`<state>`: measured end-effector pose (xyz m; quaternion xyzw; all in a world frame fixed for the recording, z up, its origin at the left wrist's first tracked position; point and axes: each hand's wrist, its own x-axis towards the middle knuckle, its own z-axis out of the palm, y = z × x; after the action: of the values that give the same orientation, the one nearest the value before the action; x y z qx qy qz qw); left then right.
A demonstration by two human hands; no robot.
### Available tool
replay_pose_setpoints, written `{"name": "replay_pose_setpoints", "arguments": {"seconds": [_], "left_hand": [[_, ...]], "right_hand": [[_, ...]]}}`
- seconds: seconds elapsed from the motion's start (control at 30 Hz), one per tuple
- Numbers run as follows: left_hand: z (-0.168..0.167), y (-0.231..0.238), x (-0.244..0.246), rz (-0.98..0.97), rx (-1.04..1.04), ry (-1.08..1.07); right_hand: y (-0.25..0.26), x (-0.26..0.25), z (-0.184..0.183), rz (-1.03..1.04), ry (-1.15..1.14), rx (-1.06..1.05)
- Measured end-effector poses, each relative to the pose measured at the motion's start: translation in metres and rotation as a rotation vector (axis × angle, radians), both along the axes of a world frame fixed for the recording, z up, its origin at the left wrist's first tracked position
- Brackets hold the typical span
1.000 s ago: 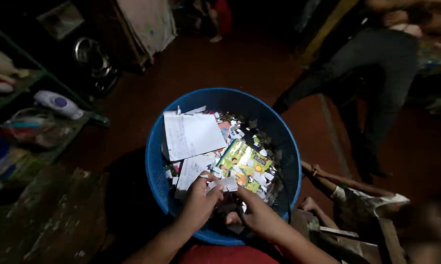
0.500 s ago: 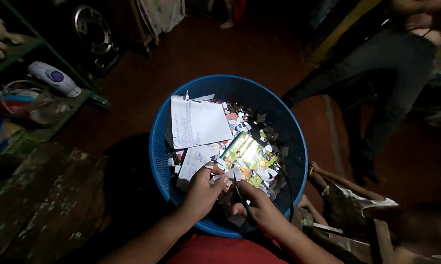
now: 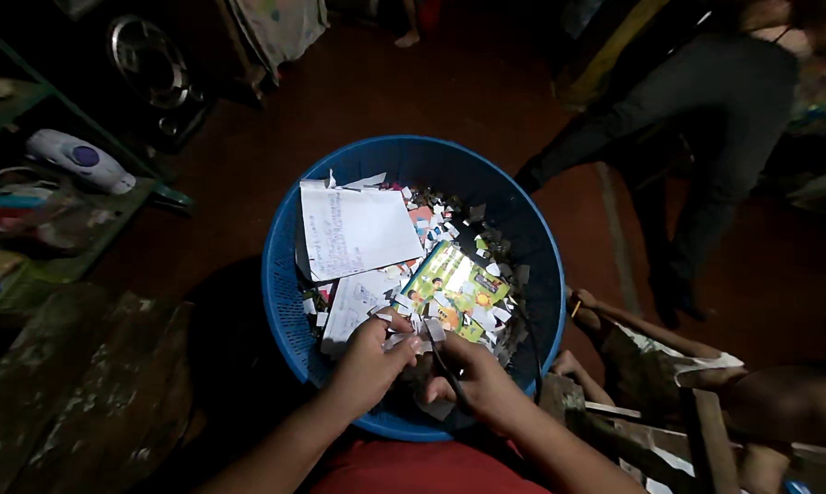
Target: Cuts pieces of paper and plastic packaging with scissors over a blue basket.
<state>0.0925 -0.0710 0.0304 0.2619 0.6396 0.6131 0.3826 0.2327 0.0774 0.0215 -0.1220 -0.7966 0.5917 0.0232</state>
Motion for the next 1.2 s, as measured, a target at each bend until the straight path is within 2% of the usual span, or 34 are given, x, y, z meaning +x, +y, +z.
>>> {"name": "replay_pose_setpoints", "arguments": {"seconds": [0.17,0.4,0.57,0.7,0.83,0.93,1.2], "left_hand": [[-0.001,0.001,-0.001,-0.013,-0.005,-0.030],[-0.005,0.001,-0.003,-0.056,0.041,0.153],[-0.004,0.002,-0.005,-0.049,-0.049,0.145],[-0.005,0.003,-0.004,0.039,0.005,0.052],[0.002,0.003,-0.003,0.182,0.067,-0.151],[0.003,0.002,-0.003,0.214,0.092,-0.262],[0.003,0.002,0.001,0.238,0.083,-0.317]], "right_hand": [[0.002,0.001,-0.002,0.006,0.002,-0.014],[0.003,0.000,-0.001,0.034,-0.014,0.086],[0.002,-0.001,-0.001,0.050,-0.021,0.112],[0.002,-0.002,0.003,0.077,-0.072,0.146],[0.003,-0.004,0.007,0.159,-0.189,0.189],[0.002,-0.005,0.005,0.192,-0.207,0.192],[0.002,-0.004,0.004,0.163,-0.107,0.111]]}}
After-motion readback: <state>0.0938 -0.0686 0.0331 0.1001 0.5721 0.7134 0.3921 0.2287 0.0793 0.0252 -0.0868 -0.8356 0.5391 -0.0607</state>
